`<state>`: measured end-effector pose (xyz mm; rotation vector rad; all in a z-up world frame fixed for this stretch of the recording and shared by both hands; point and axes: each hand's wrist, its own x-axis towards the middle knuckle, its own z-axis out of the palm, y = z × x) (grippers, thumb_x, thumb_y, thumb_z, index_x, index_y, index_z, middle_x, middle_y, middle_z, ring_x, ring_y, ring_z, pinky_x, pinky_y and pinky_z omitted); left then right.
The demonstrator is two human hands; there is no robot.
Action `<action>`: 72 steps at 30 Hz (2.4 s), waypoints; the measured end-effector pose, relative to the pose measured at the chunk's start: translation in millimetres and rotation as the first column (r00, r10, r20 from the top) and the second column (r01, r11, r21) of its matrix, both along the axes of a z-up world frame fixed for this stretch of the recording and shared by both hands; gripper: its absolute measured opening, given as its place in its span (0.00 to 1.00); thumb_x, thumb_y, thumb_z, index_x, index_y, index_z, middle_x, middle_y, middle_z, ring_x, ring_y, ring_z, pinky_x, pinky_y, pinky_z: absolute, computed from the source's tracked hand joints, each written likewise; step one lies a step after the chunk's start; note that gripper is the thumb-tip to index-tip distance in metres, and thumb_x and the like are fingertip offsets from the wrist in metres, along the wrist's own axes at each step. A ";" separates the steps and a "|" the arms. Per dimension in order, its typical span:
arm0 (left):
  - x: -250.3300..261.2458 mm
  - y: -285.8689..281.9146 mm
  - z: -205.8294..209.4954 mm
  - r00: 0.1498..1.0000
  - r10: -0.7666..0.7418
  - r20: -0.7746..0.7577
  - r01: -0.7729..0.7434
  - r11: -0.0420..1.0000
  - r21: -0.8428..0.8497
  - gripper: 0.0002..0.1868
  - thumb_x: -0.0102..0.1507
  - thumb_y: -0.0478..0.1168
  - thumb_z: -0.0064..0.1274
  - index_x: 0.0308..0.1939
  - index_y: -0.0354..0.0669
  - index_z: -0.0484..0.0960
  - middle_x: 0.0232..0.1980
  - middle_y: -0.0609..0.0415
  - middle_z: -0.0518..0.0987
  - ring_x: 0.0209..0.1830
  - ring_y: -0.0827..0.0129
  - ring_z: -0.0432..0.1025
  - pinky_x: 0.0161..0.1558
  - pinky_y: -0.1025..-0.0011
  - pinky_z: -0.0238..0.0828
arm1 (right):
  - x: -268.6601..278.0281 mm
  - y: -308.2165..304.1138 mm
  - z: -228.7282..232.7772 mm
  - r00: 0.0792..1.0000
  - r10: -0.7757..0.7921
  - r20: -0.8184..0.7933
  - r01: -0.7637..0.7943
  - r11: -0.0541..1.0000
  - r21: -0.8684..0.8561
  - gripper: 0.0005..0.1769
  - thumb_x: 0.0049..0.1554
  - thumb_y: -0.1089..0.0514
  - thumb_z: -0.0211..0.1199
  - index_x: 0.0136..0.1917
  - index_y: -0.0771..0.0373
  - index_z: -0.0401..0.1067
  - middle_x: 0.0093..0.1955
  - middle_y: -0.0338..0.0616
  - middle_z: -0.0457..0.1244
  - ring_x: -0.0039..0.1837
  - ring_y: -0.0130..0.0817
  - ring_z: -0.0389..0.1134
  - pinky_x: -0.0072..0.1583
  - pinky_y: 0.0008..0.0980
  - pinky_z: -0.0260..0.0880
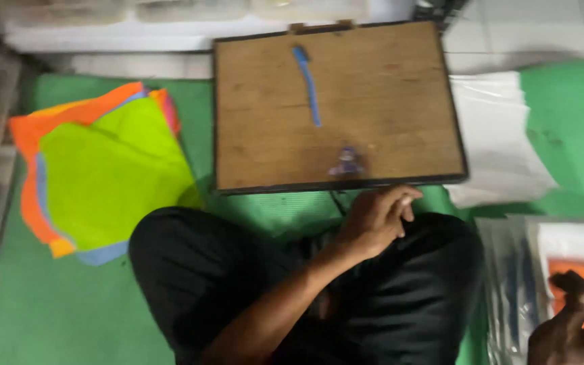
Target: The person folds a neon green cloth into a small rectangle on a wooden board, then places it into a clear plastic bag along with an orange cloth. They seal the bag and set it aside. The person then picks up another neon green cloth, brushes it with a blue brush, and folds it.
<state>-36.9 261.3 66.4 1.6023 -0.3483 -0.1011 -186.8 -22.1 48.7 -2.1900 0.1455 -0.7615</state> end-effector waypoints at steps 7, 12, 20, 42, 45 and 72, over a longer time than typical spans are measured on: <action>-49.8 302.5 40.3 0.821 0.566 0.079 -0.562 0.774 0.291 0.19 0.63 0.32 0.48 0.58 0.46 0.79 0.57 0.56 0.83 0.42 0.67 0.79 0.39 0.71 0.81 | 108.6 238.4 12.1 0.870 0.384 -0.308 -0.311 0.914 0.262 0.16 0.67 0.72 0.50 0.67 0.72 0.68 0.53 0.48 0.66 0.50 0.33 0.66 0.55 0.29 0.66; -60.3 476.5 -27.5 0.566 0.801 0.196 -0.653 0.290 0.700 0.16 0.67 0.36 0.57 0.59 0.42 0.83 0.52 0.42 0.82 0.49 0.48 0.79 0.48 0.49 0.78 | 157.9 440.5 46.2 0.533 0.795 -0.289 -0.751 0.602 0.270 0.17 0.55 0.67 0.66 0.58 0.60 0.78 0.49 0.54 0.71 0.49 0.56 0.76 0.49 0.51 0.79; 23.0 650.2 -156.6 0.421 0.893 0.158 -0.537 0.106 0.837 0.26 0.70 0.50 0.56 0.67 0.38 0.74 0.59 0.42 0.75 0.61 0.42 0.71 0.57 0.43 0.71 | 301.0 646.0 -90.7 0.506 0.613 -0.607 -0.580 0.763 0.286 0.27 0.62 0.53 0.58 0.73 0.60 0.64 0.64 0.61 0.65 0.66 0.59 0.68 0.66 0.59 0.67; 32.8 685.4 -156.4 0.041 0.949 0.313 -0.993 0.074 -0.093 0.14 0.64 0.24 0.64 0.43 0.46 0.77 0.36 0.54 0.77 0.43 0.69 0.72 0.49 0.69 0.70 | 299.2 648.5 -90.0 0.776 0.569 -0.273 -0.347 0.746 0.569 0.04 0.62 0.55 0.58 0.48 0.55 0.69 0.42 0.37 0.65 0.49 0.32 0.67 0.51 0.36 0.69; -9.7 644.8 -90.9 0.068 0.934 0.350 -0.991 0.104 -0.085 0.18 0.68 0.19 0.56 0.51 0.45 0.71 0.39 0.62 0.66 0.36 0.78 0.59 0.42 0.77 0.63 | 270.2 611.2 -25.9 0.690 0.723 0.035 -0.589 0.533 0.607 0.02 0.64 0.65 0.52 0.51 0.65 0.63 0.42 0.38 0.59 0.41 0.24 0.57 0.45 0.26 0.61; -20.4 256.0 151.6 0.772 0.564 0.291 -0.528 0.826 -0.200 0.08 0.64 0.24 0.57 0.46 0.33 0.79 0.34 0.61 0.74 0.28 0.84 0.57 0.36 0.86 0.53 | 106.8 132.2 153.0 0.969 0.071 0.236 -0.193 0.814 0.547 0.04 0.69 0.61 0.60 0.56 0.64 0.71 0.49 0.35 0.67 0.46 0.17 0.63 0.54 0.16 0.66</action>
